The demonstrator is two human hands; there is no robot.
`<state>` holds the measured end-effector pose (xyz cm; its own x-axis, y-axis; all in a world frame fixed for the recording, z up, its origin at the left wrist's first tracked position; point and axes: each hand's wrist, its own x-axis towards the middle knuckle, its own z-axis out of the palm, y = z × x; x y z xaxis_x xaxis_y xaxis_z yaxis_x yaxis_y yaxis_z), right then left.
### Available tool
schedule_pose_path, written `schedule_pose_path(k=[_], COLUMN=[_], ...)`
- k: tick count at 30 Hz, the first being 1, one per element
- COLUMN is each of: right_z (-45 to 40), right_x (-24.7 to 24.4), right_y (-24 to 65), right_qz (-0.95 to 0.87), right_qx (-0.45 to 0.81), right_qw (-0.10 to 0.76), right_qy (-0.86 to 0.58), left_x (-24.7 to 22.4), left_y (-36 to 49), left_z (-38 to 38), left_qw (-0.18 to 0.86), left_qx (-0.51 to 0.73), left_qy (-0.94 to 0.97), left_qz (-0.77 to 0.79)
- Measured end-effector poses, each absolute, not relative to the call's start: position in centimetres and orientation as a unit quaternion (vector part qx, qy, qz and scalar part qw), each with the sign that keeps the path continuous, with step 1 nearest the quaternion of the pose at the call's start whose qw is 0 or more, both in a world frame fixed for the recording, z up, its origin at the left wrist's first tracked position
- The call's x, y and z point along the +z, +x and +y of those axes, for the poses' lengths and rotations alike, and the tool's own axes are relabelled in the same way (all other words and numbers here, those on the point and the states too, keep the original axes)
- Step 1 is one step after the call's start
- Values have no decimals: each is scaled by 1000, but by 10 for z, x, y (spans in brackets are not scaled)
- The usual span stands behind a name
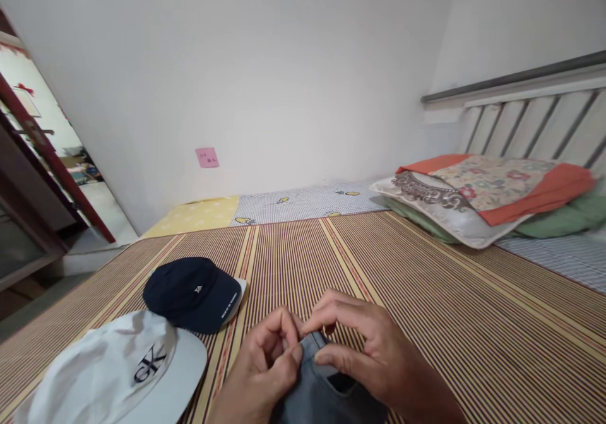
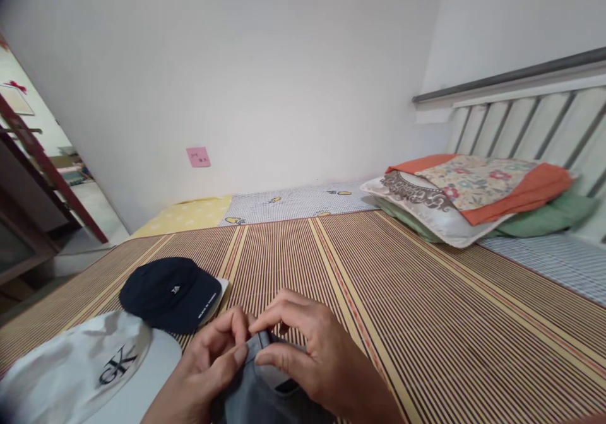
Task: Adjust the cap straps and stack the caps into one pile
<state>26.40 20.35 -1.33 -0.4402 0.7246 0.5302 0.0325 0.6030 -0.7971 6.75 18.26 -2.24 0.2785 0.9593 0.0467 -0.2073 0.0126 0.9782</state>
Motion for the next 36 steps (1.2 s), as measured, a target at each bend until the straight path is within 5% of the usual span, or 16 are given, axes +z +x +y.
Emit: schedule_pose_path(k=[36], right_z=[219], right_x=[-25], right_y=[257], right_qz=[-724], right_qx=[427], right_qw=[494], right_qy=[-222], left_x=[-31], left_y=[63], left_z=[190], left_qw=[657], left_qx=[541], left_qy=[442], left_qz=[283])
